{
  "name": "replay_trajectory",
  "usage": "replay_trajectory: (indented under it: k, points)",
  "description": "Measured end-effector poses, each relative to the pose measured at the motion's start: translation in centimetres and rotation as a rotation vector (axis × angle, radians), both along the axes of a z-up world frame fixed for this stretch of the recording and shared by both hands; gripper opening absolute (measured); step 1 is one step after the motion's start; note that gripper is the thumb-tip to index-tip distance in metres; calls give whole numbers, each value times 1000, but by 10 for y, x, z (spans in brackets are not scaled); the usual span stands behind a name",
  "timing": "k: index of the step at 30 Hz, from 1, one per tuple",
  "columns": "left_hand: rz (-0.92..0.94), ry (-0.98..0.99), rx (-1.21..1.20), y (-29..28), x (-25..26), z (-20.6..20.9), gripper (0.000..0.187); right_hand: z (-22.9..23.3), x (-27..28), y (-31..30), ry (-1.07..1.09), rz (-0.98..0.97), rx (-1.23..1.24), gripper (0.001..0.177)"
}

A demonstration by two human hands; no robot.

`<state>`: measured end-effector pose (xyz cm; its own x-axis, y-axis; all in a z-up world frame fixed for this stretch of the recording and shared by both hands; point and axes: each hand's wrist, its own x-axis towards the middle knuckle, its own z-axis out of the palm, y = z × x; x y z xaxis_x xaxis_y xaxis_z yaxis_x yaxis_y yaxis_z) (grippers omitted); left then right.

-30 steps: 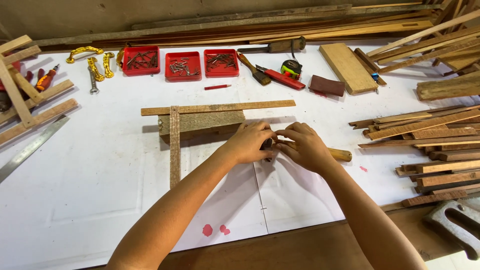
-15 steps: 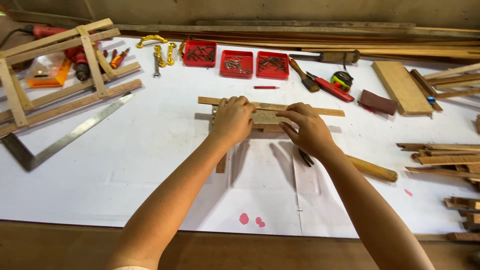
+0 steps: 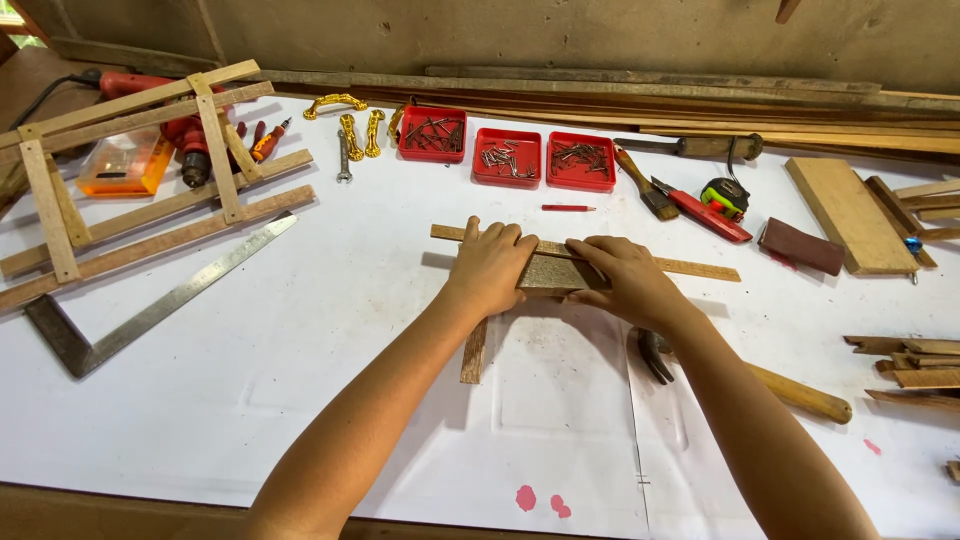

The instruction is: Assembling wooden strips by measuring and hammering nails into them on a workbench.

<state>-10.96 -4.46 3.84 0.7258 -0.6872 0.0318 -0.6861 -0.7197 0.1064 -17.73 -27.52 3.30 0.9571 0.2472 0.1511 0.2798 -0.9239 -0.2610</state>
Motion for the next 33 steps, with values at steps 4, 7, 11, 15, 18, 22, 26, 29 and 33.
replay_trajectory:
  k: [4,7,11,15,18,22,26,29,33]
  points:
    - [8,-36,-12,8,11,-5,91,-8,9,10,-45,29,-1,82]
    - [24,-75,-41,26,19,-5,82,-14,20,25,-92,70,37,82]
    - [89,-64,-45,52,32,-4,82,-11,39,53,-91,91,72,82]
    - [144,-74,-51,80,42,-3,88,-9,57,81,-84,121,102,82]
    - [151,-67,-189,89,39,7,91,-13,70,93,-98,139,95,82]
    - [79,-128,-311,87,53,-22,79,-15,79,104,-97,141,103,77]
    - [60,-37,-303,88,55,-29,61,-16,83,106,-32,110,142,73]
    - [63,-73,-311,87,53,-27,55,-13,81,107,-37,122,161,72]
    - [64,-144,-329,80,48,-24,52,-10,73,99,-159,180,52,69]
